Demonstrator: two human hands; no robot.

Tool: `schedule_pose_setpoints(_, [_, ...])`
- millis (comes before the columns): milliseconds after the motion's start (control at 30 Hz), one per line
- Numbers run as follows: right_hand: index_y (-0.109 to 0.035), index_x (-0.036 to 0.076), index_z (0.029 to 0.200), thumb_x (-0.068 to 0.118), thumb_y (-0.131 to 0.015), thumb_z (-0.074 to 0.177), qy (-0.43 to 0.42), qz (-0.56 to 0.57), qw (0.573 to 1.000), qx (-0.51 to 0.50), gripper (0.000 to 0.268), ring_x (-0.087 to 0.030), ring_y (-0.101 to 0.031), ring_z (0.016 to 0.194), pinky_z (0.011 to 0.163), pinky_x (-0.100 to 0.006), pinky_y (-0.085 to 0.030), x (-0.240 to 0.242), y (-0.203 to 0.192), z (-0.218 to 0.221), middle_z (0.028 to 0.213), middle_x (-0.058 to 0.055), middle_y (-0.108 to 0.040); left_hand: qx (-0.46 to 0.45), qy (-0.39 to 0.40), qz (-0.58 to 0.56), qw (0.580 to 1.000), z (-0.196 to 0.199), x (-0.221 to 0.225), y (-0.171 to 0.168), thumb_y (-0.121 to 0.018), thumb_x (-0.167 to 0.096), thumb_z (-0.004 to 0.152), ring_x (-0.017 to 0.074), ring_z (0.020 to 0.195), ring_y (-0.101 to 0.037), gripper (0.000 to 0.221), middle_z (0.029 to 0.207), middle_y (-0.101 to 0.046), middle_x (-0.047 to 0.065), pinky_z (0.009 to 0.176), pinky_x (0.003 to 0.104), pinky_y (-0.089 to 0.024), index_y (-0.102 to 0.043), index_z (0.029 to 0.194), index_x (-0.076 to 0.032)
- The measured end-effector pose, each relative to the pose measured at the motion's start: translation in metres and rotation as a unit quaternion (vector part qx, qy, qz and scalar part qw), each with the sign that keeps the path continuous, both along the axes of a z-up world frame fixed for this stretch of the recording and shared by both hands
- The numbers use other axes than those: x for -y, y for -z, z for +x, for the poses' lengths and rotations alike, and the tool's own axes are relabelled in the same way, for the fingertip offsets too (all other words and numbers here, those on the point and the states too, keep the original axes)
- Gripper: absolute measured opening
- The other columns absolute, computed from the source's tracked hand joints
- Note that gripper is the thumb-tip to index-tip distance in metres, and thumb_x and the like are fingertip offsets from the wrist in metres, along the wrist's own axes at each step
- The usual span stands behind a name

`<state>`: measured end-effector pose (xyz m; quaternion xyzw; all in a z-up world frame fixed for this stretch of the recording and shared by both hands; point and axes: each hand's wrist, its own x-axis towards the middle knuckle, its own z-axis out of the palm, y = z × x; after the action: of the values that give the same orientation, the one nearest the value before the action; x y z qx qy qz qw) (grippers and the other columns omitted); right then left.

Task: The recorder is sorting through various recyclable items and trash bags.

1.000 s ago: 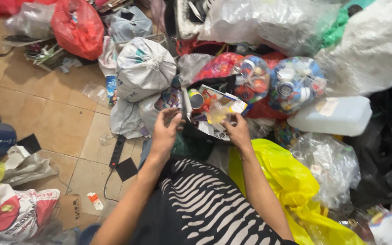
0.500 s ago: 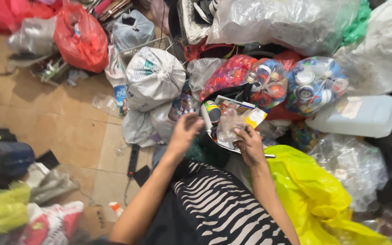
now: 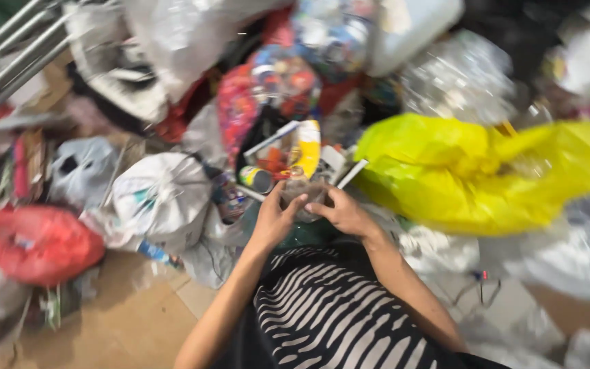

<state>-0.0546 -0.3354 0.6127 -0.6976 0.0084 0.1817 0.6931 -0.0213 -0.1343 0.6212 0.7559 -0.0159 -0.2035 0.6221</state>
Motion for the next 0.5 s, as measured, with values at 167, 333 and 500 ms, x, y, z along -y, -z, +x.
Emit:
schedule_pose_setpoints(167, [-0.066, 0.0, 0.121, 0.007, -0.068, 0.094, 0.197, 0.055, 0.977, -0.059, 0.028, -0.014, -0.067, 0.097, 0.088, -0.029, -0.054, 0.05, 0.01, -0.064, 0.109, -0.006, -0.072, 0.085, 0.164, 0.027, 0.982, 0.001, 0.066, -0.009, -0.081, -0.031, 0.09, 0.0239, 0.102, -0.069, 0.058, 0.11, -0.071, 0.02, 0.088, 0.036, -0.054, -0.057, 0.129, 0.004])
schedule_pose_setpoints(333, [-0.065, 0.0, 0.118, 0.003, -0.062, 0.094, 0.334, 0.132, 0.93, -0.082, 0.025, -0.015, -0.07, 0.101, 0.094, -0.029, -0.054, 0.093, 0.03, -0.129, 0.109, -0.007, -0.073, -0.018, 0.268, 0.022, 0.963, -0.022, 0.122, -0.017, -0.077, -0.03, 0.09, 0.0202, 0.086, -0.067, 0.049, 0.095, -0.072, 0.016, 0.079, 0.033, -0.056, -0.062, 0.128, -0.004])
schedule_pose_setpoints(500, [-0.068, -0.007, 0.12, 0.003, -0.067, 0.092, 0.397, 0.108, 0.904, -0.119, 0.029, -0.02, -0.07, 0.103, 0.094, -0.034, -0.054, 0.124, 0.049, -0.178, 0.11, -0.013, -0.074, -0.086, 0.284, -0.052, 0.954, -0.059, 0.154, 0.001, -0.074, -0.024, 0.092, 0.0179, 0.093, -0.072, 0.045, 0.102, -0.074, 0.012, 0.084, 0.031, -0.058, -0.059, 0.129, -0.002])
